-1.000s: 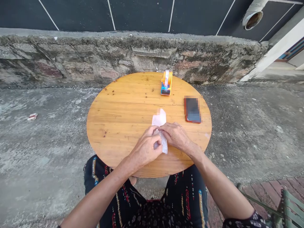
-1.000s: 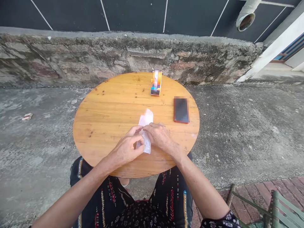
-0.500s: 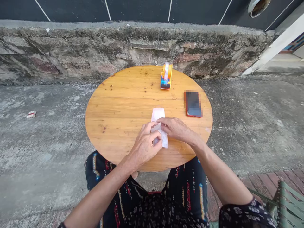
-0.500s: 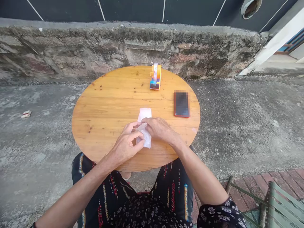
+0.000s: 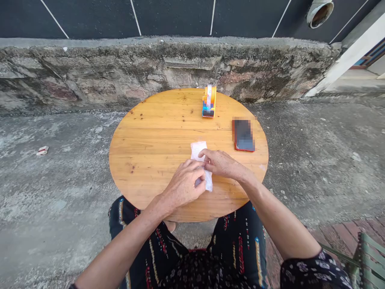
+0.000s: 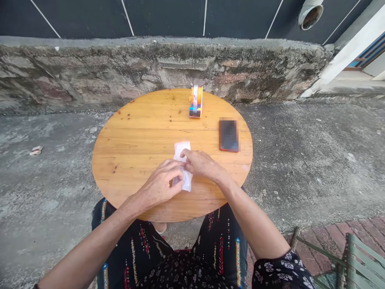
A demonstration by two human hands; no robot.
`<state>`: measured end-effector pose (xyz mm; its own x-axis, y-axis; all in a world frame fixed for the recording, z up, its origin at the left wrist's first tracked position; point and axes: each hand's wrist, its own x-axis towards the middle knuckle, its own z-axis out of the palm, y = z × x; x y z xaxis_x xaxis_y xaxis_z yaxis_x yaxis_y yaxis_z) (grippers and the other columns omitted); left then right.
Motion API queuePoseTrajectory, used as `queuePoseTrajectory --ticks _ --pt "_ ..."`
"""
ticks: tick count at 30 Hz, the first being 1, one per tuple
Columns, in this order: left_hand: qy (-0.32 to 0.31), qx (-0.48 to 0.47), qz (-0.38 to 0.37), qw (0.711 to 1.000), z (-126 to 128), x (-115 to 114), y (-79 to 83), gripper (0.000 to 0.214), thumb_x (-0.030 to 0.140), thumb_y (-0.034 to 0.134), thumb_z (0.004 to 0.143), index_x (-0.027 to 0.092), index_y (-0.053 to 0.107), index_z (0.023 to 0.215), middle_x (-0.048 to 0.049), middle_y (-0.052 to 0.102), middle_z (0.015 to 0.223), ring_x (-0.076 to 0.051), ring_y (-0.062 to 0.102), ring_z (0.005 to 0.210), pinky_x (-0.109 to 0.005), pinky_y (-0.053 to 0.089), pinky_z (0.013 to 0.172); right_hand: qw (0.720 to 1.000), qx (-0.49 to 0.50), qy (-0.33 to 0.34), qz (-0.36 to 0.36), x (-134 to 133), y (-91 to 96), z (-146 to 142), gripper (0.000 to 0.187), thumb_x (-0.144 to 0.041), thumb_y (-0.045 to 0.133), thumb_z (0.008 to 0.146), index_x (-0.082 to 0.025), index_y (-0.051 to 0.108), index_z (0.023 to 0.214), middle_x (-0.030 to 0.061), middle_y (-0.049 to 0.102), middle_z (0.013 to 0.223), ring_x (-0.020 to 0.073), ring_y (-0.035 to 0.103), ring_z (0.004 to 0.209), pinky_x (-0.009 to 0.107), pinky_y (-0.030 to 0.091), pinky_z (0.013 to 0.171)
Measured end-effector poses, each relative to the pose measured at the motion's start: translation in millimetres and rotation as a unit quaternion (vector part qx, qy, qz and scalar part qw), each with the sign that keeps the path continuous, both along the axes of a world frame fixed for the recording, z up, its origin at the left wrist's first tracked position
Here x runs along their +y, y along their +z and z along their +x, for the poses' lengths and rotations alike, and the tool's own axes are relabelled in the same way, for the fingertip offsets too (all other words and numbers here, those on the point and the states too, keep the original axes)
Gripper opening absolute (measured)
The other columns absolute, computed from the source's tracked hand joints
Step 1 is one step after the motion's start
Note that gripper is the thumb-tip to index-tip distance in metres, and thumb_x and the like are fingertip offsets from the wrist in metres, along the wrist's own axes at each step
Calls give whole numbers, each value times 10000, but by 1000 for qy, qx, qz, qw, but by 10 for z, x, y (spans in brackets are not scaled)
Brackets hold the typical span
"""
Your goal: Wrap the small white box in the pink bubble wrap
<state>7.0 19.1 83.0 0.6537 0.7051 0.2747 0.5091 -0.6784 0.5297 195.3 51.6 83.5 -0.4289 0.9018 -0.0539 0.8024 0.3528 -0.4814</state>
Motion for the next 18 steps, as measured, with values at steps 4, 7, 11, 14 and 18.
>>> queuePoseTrajectory --ticks 4,7,11,14,18 --pt "4 -11 -9 1000 1 -8 -10 128 82 520 764 199 560 727 -28 660 1102 -206 553 1011 -373 433 874 1000 -13 -5 -15 -8 51 -14 233 -172 537 860 -203 616 1077 15 706 819 144 605 708 230 344 591" --pt "8 -10 -18 1000 -1 -3 -12 109 98 527 765 197 555 730 -31 673 999 -205 563 950 -367 436 842 1000 -20 -12 -14 -44 67 -6 223 -144 515 857 -200 653 1022 18 706 808 141 596 696 234 340 590" --pt "5 -10 -36 999 -1 17 -1 106 103 523 763 201 546 731 -20 677 909 -203 565 902 -359 437 819 1000 24 -16 -2 -205 69 56 252 -116 451 885 -205 678 950 10 716 845 137 613 719 244 397 654" --pt "2 -6 -57 998 -1 26 10 98 112 531 767 203 539 731 -10 667 850 -195 558 850 -352 437 798 995 97 -20 34 -419 67 126 258 -138 436 921 -200 661 1028 36 717 992 161 645 889 290 465 806" --pt "8 -9 -66 998 0 17 15 104 124 540 778 203 532 711 -14 649 844 -197 559 866 -344 442 791 987 139 -30 76 -694 15 182 303 -228 533 912 -208 593 1209 89 661 1209 214 608 1117 411 467 970"
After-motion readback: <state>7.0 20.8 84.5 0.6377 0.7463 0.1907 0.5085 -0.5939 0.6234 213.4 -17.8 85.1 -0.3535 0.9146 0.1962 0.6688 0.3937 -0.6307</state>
